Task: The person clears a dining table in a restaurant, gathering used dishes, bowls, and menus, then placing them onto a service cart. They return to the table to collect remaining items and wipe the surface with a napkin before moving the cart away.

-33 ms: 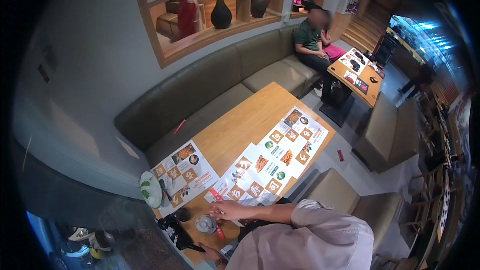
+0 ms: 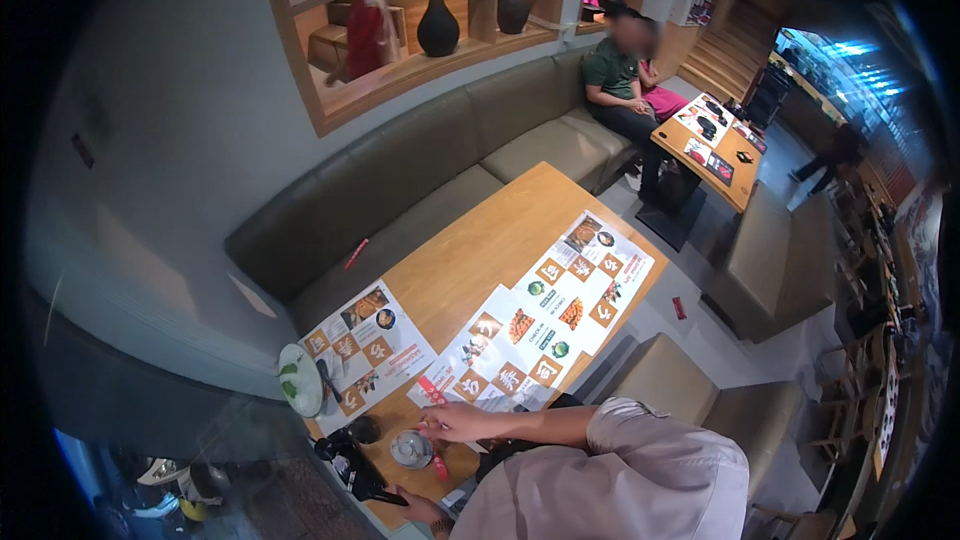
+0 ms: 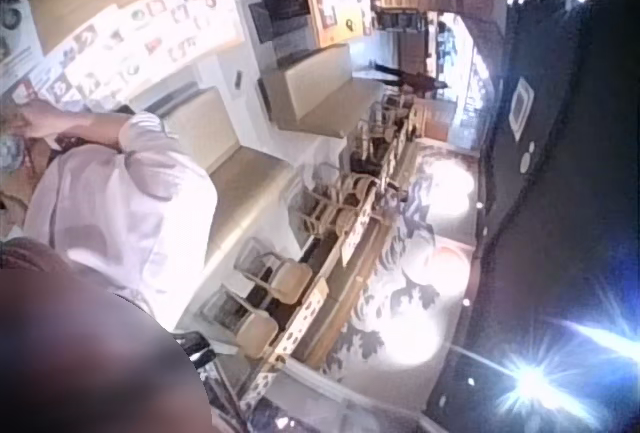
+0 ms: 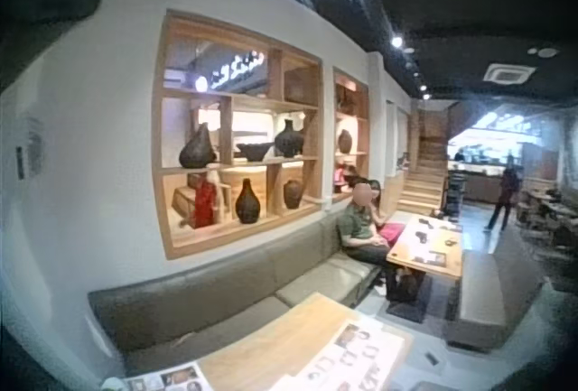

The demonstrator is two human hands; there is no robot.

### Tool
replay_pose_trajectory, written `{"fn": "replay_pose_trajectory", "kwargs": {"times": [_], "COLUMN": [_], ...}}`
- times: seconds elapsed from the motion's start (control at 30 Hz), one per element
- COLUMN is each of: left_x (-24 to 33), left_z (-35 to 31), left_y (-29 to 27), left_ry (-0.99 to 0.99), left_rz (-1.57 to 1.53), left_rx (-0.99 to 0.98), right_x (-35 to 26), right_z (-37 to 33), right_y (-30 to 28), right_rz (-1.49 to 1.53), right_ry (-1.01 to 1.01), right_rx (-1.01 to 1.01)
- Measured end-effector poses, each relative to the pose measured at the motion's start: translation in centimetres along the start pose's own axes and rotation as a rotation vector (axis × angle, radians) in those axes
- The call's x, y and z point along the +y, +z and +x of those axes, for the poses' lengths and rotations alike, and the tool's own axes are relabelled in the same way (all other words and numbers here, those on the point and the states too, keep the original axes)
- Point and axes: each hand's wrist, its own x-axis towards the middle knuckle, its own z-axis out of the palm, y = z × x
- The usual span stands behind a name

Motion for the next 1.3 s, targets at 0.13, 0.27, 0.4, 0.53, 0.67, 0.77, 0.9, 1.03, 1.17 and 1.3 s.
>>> {"fn": "replay_pose_trajectory", "kwargs": {"times": [0.13, 0.27, 0.4, 0.53, 0.67, 0.77, 0.9, 1.03, 1.17, 1.3], "left_x": [16.3, 24.7, 25.9, 27.0, 26.0, 29.6, 26.6, 30.5, 30.0, 32.5], "left_z": [-0.5, 0.7, 1.3, 0.0, -1.2, -3.5, -2.2, -1.8, -1.9, -2.9], "left_y": [5.1, 8.6, 10.1, 11.1, 12.7, 13.1, 15.5, 16.0, 15.9, 16.9], "left_ry": [-0.433, -0.590, -0.515, -0.500, -0.809, -1.017, -0.784, -0.594, -0.476, -0.612], "left_rz": [-0.207, -0.372, -0.384, -0.438, -0.867, -0.953, -1.080, -0.993, -1.028, -0.920], "left_rx": [-0.624, -0.977, -1.225, -1.272, -1.211, -0.605, -0.692, -0.780, -0.833, -0.736], "right_x": [-5.2, -6.7, -9.4, -9.5, -8.9, -9.4, -9.1, -6.9, -11.4, -10.7], "right_z": [2.0, 5.1, 3.4, 3.7, 3.4, 3.6, 2.0, 0.7, 2.7, 3.8], "right_y": [0.4, -4.2, -9.1, -9.3, -10.4, -9.2, -5.8, -6.7, -10.0, -9.5], "right_rz": [0.150, 0.592, 0.757, 1.172, 1.184, 1.099, 0.913, 0.970, 1.105, 0.969], "right_ry": [-0.352, 0.042, 0.163, 0.140, 0.065, 0.017, 0.028, 0.127, -0.041, -0.068], "right_rx": [0.098, -0.276, -0.079, 0.202, 0.245, 0.256, 0.431, 0.504, 0.528, 0.401]}}
